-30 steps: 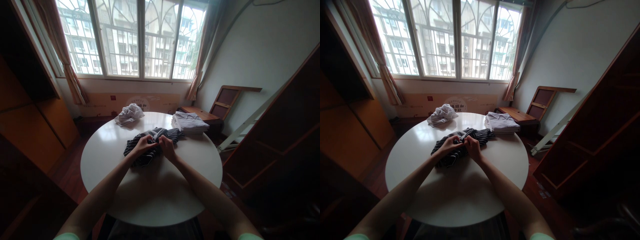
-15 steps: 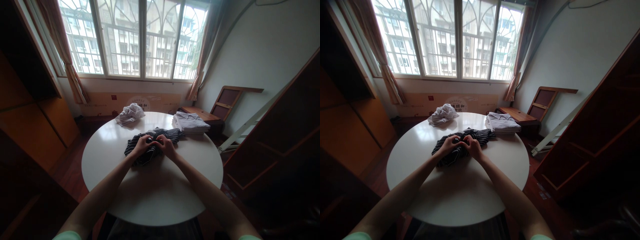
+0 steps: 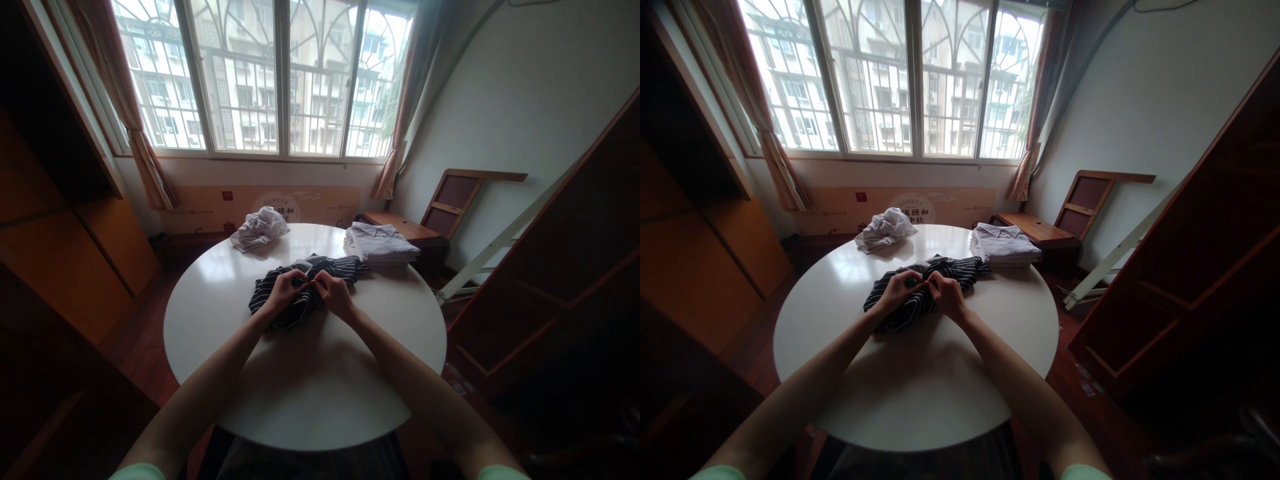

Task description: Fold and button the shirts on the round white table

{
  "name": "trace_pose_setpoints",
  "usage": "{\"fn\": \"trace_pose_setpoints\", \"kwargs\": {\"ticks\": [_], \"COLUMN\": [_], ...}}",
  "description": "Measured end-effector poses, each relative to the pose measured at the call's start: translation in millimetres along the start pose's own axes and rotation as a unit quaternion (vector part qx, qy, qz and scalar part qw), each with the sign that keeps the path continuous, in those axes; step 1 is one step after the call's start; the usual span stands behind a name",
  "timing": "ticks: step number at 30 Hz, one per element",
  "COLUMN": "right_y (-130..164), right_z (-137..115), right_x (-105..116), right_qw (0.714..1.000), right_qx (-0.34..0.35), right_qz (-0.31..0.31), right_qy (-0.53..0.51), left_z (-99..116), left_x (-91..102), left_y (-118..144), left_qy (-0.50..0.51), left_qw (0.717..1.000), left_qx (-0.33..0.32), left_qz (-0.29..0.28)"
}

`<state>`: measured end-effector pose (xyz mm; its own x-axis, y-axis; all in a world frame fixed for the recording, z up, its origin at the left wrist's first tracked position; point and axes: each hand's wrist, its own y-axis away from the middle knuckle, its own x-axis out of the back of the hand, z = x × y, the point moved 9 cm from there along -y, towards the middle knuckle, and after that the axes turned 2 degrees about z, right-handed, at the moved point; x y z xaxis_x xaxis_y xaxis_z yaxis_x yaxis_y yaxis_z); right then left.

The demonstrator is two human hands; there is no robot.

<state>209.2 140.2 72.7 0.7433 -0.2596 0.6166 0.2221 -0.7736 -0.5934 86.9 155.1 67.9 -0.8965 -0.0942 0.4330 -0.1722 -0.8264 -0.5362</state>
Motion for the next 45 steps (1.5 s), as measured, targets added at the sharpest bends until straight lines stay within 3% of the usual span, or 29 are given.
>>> {"fn": "trace_pose_setpoints", "kwargs": {"ticks": [5,8,20,25,28,31,34,36,38,41,43,45], "right_y": [0,-2,-8,-10,-11,-10,-11,-12,-14,-16,-15,-11], "right_z": [-11,-11,13,32,51,77,96,103,105,99,92,86], "right_x": [-1,0,-3,11,21,24,17,16,19,21,13,-2], "right_qw": [0.996,0.992,0.983,0.975,0.960,0.923,0.880,0.867,0.876,0.933,0.969,0.982], "right_qx": [0.059,0.060,-0.032,-0.095,-0.134,-0.199,-0.247,-0.263,-0.268,-0.241,-0.210,-0.177], "right_qz": [0.012,0.020,0.024,0.087,0.146,0.186,0.168,0.152,0.132,0.078,0.016,-0.063], "right_qy": [-0.058,-0.105,-0.178,-0.179,-0.197,-0.273,-0.369,-0.395,-0.378,-0.256,-0.130,-0.017], "left_z": [-5,-5,8,9,4,-12,-35,-52,-68,-90,-101,-108], "left_x": [-3.0,-4.3,-8.6,-12.8,-7.2,6.5,26.2,41.4,56.4,73.8,79.2,79.2], "left_y": [0,1,3,4,0,-6,-9,-8,-4,6,12,14], "left_qy": [0.009,0.016,0.005,0.025,0.049,0.076,0.127,0.170,0.208,0.244,0.250,0.237], "left_qw": [1.000,1.000,0.996,0.994,0.997,0.997,0.983,0.964,0.937,0.890,0.869,0.871], "left_qx": [0.005,-0.002,-0.081,-0.092,-0.059,0.014,0.093,0.137,0.175,0.238,0.275,0.293], "left_qz": [-0.006,-0.005,-0.028,-0.048,-0.024,0.025,0.094,0.155,0.220,0.303,0.327,0.315]}}
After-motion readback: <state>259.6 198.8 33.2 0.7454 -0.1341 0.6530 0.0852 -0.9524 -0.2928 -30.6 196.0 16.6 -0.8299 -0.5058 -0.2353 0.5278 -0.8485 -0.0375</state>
